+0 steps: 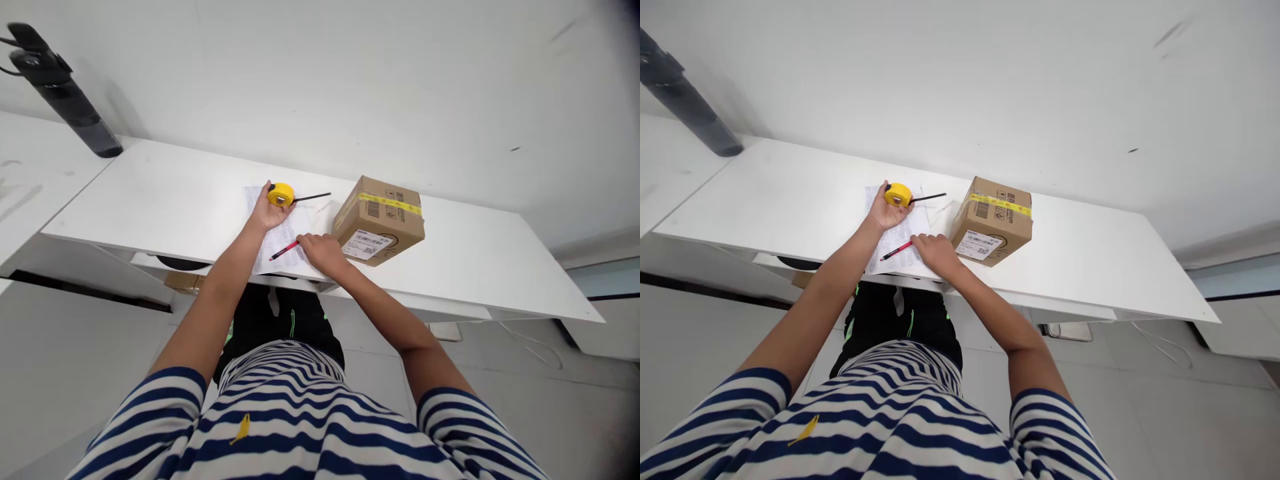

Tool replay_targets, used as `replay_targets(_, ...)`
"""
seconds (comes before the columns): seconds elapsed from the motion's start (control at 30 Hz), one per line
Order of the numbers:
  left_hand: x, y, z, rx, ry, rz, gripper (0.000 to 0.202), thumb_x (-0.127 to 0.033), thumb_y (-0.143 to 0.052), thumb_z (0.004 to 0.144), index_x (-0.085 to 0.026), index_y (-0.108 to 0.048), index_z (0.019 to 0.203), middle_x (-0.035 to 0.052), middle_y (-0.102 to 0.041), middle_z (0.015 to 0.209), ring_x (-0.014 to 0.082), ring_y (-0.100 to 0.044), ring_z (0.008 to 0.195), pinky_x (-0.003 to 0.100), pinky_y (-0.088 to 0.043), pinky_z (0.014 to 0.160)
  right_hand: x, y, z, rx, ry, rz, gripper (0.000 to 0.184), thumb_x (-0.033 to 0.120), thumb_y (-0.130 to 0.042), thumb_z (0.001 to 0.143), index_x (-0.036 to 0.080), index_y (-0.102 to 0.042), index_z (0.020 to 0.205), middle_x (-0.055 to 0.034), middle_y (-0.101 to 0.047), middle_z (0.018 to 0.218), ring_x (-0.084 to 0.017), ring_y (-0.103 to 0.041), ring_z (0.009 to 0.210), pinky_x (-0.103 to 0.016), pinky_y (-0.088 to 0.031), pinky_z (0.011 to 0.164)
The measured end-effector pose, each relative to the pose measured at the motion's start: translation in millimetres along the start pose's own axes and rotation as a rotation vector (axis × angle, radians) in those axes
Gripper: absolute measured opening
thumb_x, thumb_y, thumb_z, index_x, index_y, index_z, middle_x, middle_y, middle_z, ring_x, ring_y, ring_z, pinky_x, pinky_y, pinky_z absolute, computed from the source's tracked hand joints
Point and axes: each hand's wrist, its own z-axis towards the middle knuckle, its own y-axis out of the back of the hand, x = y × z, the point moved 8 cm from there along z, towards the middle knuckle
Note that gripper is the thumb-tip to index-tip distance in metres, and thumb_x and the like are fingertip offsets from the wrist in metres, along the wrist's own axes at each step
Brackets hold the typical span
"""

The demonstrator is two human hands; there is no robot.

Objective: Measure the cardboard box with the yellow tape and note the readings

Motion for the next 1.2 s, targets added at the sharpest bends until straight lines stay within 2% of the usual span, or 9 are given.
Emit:
replay_targets(0.13, 13, -9.7, 8, 0.045, 0.155, 0.121, 0.065, -0.07, -0.049, 0.1, -0.009, -0.072, 0.102, 0.0174, -0.076, 0.08, 0.0242, -0.078, 0.072, 0.02, -0.051, 0.042, -31, -4, -32, -0.279, -0.268, 0.647, 0.035, 0.039, -0.034, 0.109, 0.021, -0.055, 0.13, -0.0066, -0.073, 0.089, -0.023, -0.068, 0.077, -0.038, -0.05, 0.079)
replay_targets(0.23, 20, -11.5, 15, 0.031, 0.23, 0.191, 0.067, -0.07, -0.053, 0.098, -0.009, -0.073, 0.112, 0.018, -0.077, 0.082, 0.0253, -0.079, 0.074, 0.024, -0.055, 0.047, -30, -19, -39, -0.343, -0.262, 1.194, 0.038, 0.061, -0.046, 0.103, 0.027, -0.051, 0.118, 0.0018, -0.066, 0.08, -0.016, -0.061, 0.062, -0.033, -0.05, 0.068)
replay_targets(0.3, 19, -11.5, 19, 0.023, 0.207, 0.212, 0.069, -0.072, -0.052, 0.098, -0.01, -0.073, 0.118, 0.0173, -0.079, 0.085, 0.0248, -0.08, 0.076, 0.026, -0.06, 0.053, -24, -22, -38, -0.339, -0.211, 1.332, 0.046, 0.07, -0.059, 0.094, 0.028, -0.053, 0.109, 0.004, -0.062, 0.079, -0.014, -0.057, 0.062, -0.03, -0.048, 0.065)
replay_targets(0.43, 16, -9.8, 23, 0.016, 0.143, 0.252, 0.072, -0.076, -0.049, 0.098, -0.013, -0.074, 0.122, 0.0153, -0.081, 0.089, 0.0242, -0.081, 0.08, 0.029, -0.064, 0.065, -17, -25, -31, -0.204, -0.185, 1.309, 0.058, 0.083, -0.057, 0.089, 0.025, -0.059, 0.091, 0.0053, -0.054, 0.068, -0.012, -0.049, 0.061, -0.028, -0.042, 0.062)
replay_targets(0.57, 17, -4.3, 26, -0.033, 0.124, 0.263, 0.067, -0.073, -0.058, 0.094, -0.018, -0.076, 0.127, 0.0125, -0.08, 0.084, 0.0273, -0.081, 0.086, 0.035, -0.066, 0.076, -13, -27, -27, -0.098, -0.185, 1.318, 0.073, 0.088, -0.039, 0.093, 0.023, -0.069, 0.109, 0.0001, -0.069, 0.079, -0.013, -0.055, 0.064, -0.03, -0.048, 0.067)
replay_targets(0.63, 17, -3.8, 28, -0.023, 0.132, 0.271, 0.067, -0.074, -0.06, 0.093, -0.019, -0.077, 0.127, 0.0122, -0.08, 0.082, 0.029, -0.081, 0.089, 0.037, -0.066, 0.08, -16, -25, -27, -0.132, -0.262, 1.276, 0.075, 0.089, -0.041, 0.091, 0.022, -0.073, 0.096, -0.003, -0.073, 0.081, -0.015, -0.06, 0.067, -0.031, -0.051, 0.071)
replay_targets(0.8, 18, -3.9, 31, 0.008, 0.132, 0.278, 0.072, -0.078, -0.06, 0.091, -0.015, -0.078, 0.12, 0.0148, -0.081, 0.087, 0.0294, -0.081, 0.092, 0.038, -0.065, 0.083, -22, -20, -29, -0.212, -0.432, 1.157, 0.055, 0.071, -0.061, 0.089, 0.023, -0.067, 0.064, -0.0026, -0.071, 0.067, -0.02, -0.066, 0.072, -0.033, -0.052, 0.074)
replay_targets(0.93, 18, -4.8, 29, 0.011, 0.113, 0.299, 0.071, -0.08, -0.06, 0.089, -0.015, -0.077, 0.112, 0.016, -0.082, 0.091, 0.0274, -0.081, 0.092, 0.034, -0.064, 0.081, -19, -20, -28, -0.214, -0.393, 1.166, 0.045, 0.057, -0.063, 0.09, 0.024, -0.063, 0.06, -0.0022, -0.071, 0.067, -0.02, -0.068, 0.073, -0.033, -0.053, 0.075)
replay_targets(1.2, 20, -7.0, 28, 0.035, 0.126, 0.244, 0.069, -0.076, -0.064, 0.09, -0.011, -0.076, 0.108, 0.0178, -0.082, 0.092, 0.0266, -0.081, 0.085, 0.036, -0.064, 0.081, -17, -24, -29, -0.179, -0.364, 1.117, 0.041, 0.052, -0.063, 0.091, 0.024, -0.062, 0.061, -0.0026, -0.073, 0.067, -0.022, -0.071, 0.077, -0.035, -0.054, 0.076)
